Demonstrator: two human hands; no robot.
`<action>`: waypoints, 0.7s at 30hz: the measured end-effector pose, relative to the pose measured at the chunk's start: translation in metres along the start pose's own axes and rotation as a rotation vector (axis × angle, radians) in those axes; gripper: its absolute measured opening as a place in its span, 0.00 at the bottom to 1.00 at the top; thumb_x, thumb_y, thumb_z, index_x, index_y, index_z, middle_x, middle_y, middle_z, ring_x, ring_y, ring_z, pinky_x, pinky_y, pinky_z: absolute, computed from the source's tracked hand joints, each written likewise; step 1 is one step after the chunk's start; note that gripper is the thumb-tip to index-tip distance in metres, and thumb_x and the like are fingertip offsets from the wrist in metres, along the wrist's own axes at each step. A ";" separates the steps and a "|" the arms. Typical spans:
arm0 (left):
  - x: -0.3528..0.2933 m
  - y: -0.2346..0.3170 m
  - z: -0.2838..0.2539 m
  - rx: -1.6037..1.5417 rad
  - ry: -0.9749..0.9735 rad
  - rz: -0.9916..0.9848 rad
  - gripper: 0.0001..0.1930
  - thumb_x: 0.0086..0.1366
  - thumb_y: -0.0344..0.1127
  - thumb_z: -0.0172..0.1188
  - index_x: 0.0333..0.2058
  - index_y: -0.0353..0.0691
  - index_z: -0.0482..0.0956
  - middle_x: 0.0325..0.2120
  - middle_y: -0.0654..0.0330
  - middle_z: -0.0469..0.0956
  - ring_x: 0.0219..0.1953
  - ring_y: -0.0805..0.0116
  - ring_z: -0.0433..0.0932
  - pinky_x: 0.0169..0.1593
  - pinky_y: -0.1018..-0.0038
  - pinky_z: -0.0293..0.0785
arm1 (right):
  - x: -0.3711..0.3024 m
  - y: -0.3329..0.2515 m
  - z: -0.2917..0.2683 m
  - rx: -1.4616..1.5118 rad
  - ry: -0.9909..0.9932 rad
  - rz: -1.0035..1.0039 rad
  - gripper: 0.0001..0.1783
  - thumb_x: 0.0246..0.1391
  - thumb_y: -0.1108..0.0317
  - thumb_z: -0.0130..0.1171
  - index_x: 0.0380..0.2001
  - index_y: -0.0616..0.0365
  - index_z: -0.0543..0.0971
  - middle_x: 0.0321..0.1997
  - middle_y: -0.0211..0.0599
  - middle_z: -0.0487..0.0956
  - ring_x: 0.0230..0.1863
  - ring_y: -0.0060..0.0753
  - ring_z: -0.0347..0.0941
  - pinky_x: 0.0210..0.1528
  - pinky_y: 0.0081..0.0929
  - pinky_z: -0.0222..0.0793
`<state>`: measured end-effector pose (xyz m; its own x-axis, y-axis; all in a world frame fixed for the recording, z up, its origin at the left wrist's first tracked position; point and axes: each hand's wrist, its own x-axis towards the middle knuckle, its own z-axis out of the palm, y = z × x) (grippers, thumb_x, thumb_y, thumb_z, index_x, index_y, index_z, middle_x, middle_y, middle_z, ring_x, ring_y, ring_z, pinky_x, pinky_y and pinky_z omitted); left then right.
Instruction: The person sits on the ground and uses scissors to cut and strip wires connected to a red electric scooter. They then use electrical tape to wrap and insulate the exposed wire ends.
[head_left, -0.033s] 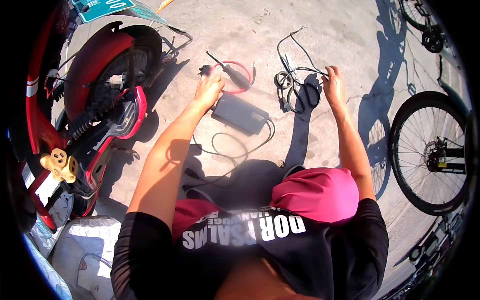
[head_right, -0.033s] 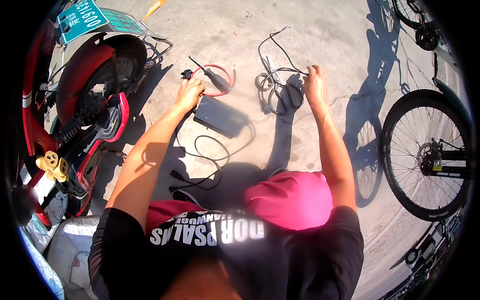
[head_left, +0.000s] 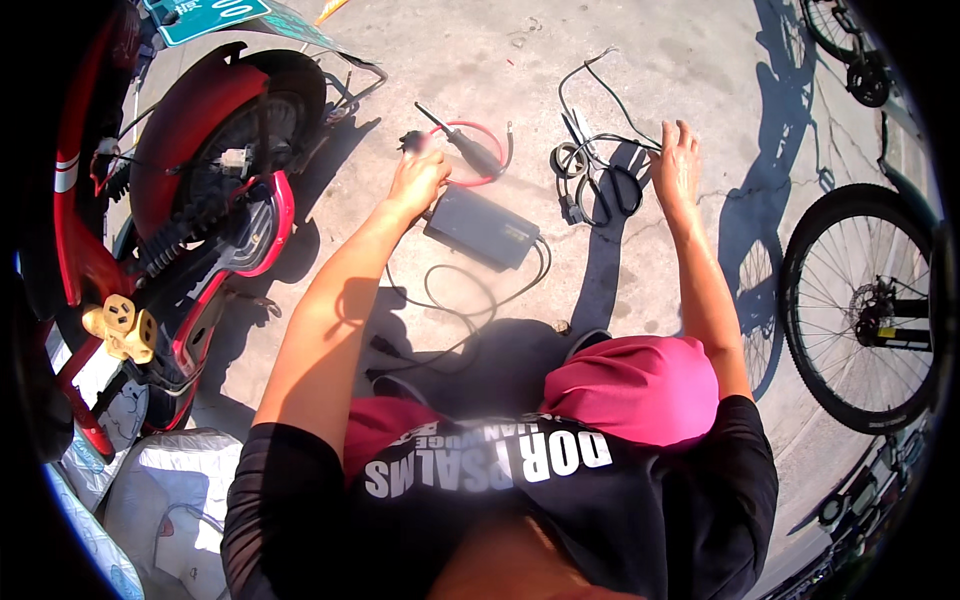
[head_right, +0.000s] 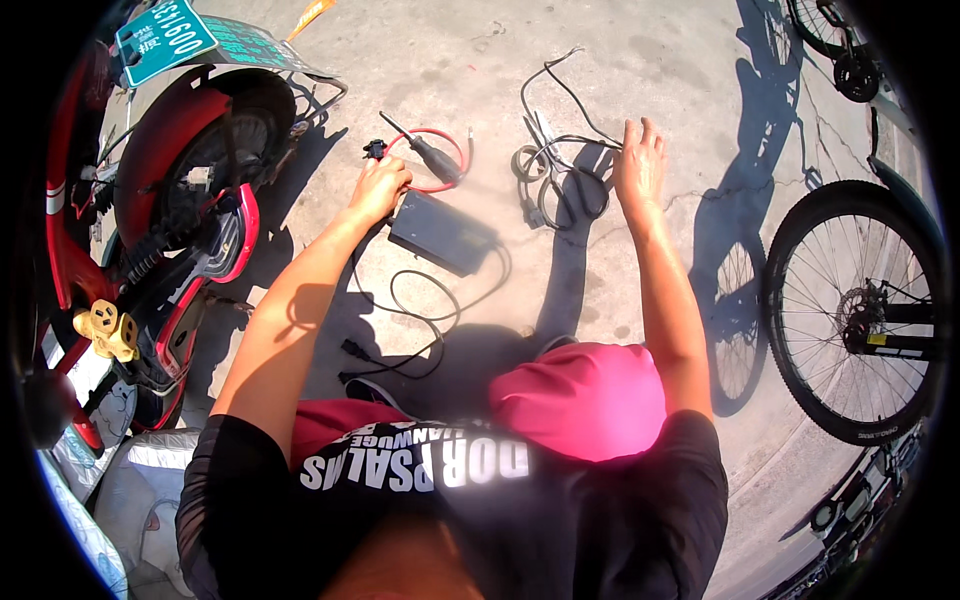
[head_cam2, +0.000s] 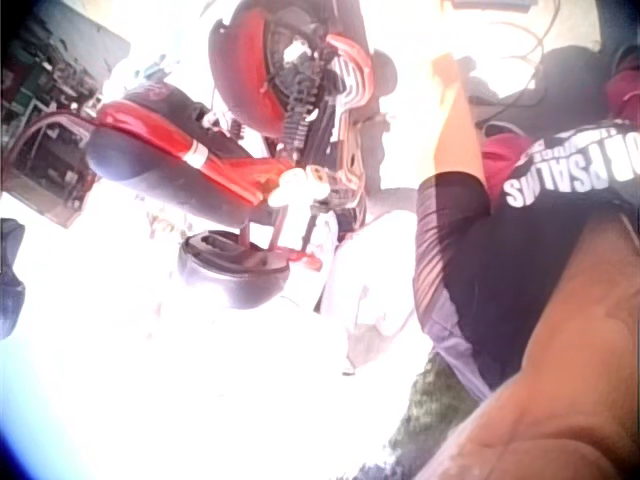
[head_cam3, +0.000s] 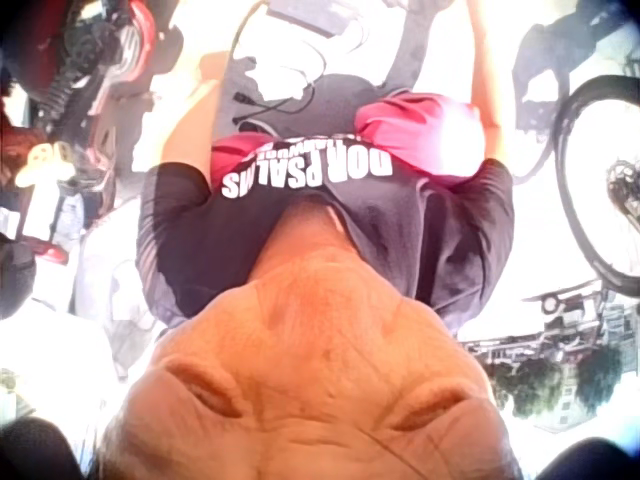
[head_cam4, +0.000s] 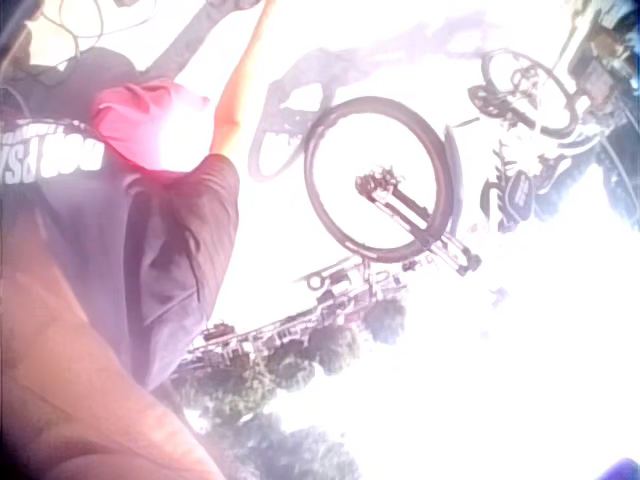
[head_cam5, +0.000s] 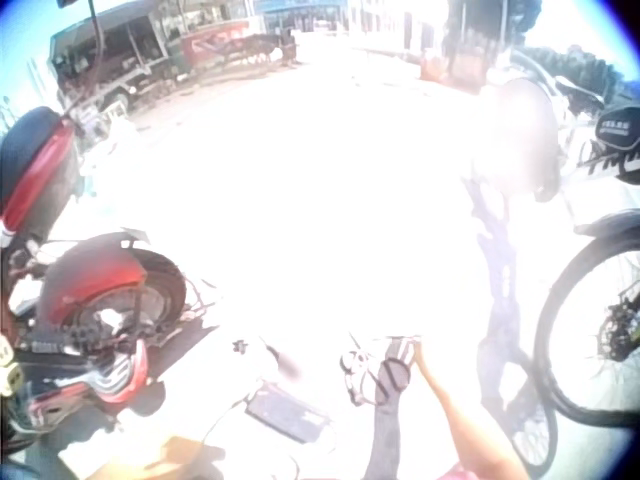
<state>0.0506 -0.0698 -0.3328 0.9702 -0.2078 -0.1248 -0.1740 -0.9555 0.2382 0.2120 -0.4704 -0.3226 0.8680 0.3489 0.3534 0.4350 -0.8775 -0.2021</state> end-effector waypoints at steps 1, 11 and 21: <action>0.000 0.000 -0.008 -0.046 -0.014 0.019 0.05 0.53 0.32 0.62 0.30 0.42 0.79 0.31 0.61 0.75 0.43 0.60 0.74 0.45 0.61 0.65 | 0.006 -0.005 -0.005 -0.099 0.043 -0.004 0.15 0.45 0.72 0.61 0.39 0.61 0.76 0.41 0.48 0.75 0.45 0.55 0.73 0.42 0.43 0.70; 0.009 0.027 -0.132 -1.577 -0.138 -0.441 0.12 0.67 0.36 0.56 0.41 0.31 0.78 0.18 0.70 0.67 0.18 0.82 0.60 0.25 0.84 0.56 | -0.061 -0.043 0.016 0.183 -0.550 0.179 0.32 0.35 0.66 0.74 0.44 0.60 0.69 0.44 0.53 0.70 0.44 0.58 0.73 0.44 0.45 0.72; -0.015 0.040 -0.123 -2.117 -0.124 -0.441 0.06 0.67 0.31 0.52 0.40 0.37 0.74 0.27 0.60 0.74 0.23 0.69 0.69 0.28 0.75 0.66 | -0.085 -0.041 0.002 0.344 -0.375 0.341 0.38 0.37 0.77 0.59 0.57 0.56 0.62 0.47 0.60 0.67 0.42 0.66 0.71 0.44 0.49 0.71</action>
<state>0.0497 -0.0787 -0.2033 0.8561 -0.1911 -0.4801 0.4787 0.6435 0.5974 0.1210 -0.4630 -0.3458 0.9699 0.2142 -0.1161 0.1161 -0.8253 -0.5526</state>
